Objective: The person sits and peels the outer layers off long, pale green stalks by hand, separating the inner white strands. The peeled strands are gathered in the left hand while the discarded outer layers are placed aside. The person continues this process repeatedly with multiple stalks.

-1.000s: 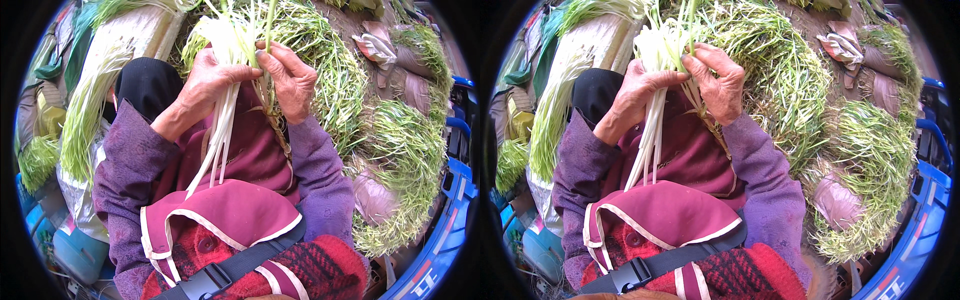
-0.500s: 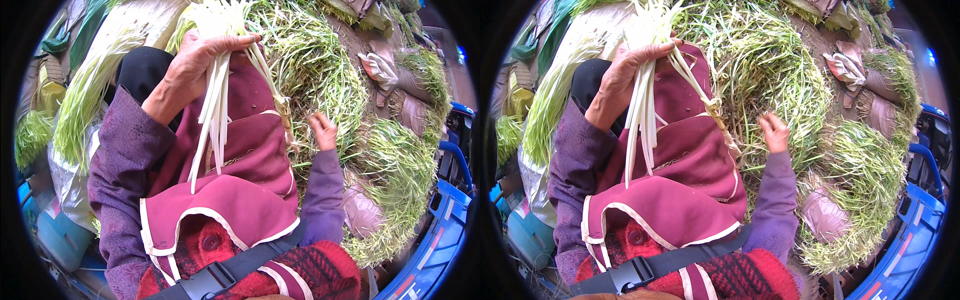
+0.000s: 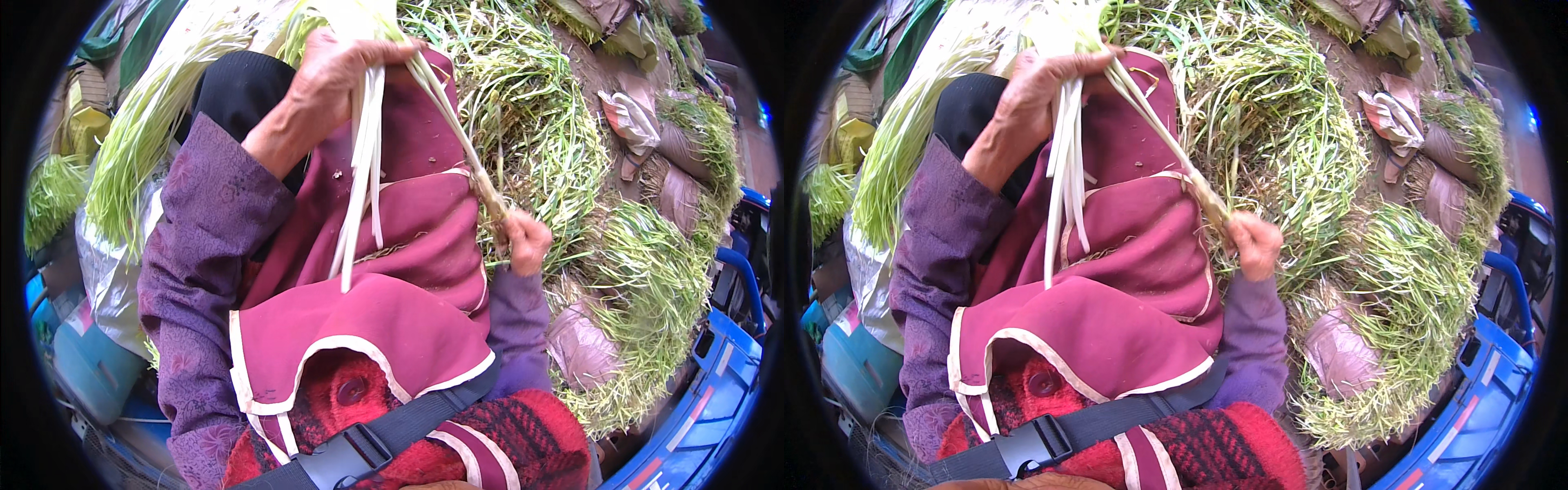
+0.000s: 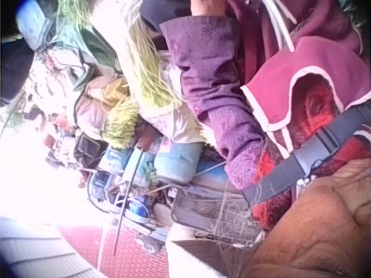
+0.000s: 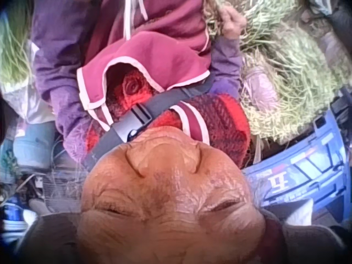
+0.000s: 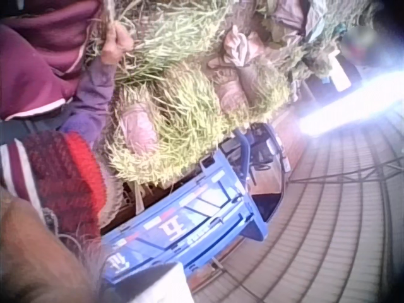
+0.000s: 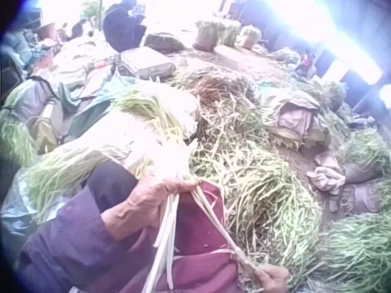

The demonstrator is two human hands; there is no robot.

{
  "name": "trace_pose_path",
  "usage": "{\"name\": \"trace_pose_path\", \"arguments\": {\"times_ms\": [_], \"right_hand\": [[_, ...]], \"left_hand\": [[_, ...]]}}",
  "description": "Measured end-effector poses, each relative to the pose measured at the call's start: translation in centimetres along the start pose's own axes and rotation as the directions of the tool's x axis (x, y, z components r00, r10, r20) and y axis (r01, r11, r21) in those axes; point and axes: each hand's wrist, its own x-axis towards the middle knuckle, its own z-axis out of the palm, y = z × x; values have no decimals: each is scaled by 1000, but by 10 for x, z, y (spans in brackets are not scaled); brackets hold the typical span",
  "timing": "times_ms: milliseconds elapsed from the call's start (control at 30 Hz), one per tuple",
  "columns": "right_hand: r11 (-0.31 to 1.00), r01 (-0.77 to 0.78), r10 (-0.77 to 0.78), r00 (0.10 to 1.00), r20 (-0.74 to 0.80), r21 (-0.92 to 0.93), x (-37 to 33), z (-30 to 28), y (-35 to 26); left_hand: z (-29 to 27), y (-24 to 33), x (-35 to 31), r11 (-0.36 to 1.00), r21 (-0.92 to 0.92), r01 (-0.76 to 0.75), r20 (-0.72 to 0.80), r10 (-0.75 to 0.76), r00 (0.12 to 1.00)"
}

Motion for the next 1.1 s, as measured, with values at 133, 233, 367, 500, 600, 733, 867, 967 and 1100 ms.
{"name": "trace_pose_path", "arguments": {"times_ms": [133,233,367,500,600,733,867,967,1100], "right_hand": [[948,-305,317,895,-314,89,-75,-13,58],[633,-759,693,644,-324,-154,-100,-41,96],[757,-651,652,758,8,-59,-98,-62,107],[798,-447,468,882,-51,-405,-58,-65,84],[416,95,26,993,117,-904,-15,-61,58],[638,5,-14,1000,-5,-770,56,-29,12],[797,285,-312,949,42,-533,123,18,-43],[872,347,-366,930,11,-344,157,47,-83],[964,262,-260,965,40,-49,189,76,-124]], "left_hand": [[-33,20,15,999,-38,-10,-113,6,994],[-43,19,15,988,-152,-6,-80,-6,997],[-34,15,8,992,-111,-58,68,66,996],[-20,15,0,998,-41,-40,110,44,993],[-10,10,-3,996,-4,-86,53,86,995],[1,4,-6,994,67,-81,-20,83,996],[8,2,-9,986,63,-154,48,151,987],[11,0,-8,987,21,-158,74,156,985],[9,-5,-5,964,68,-257,97,250,963]]}}
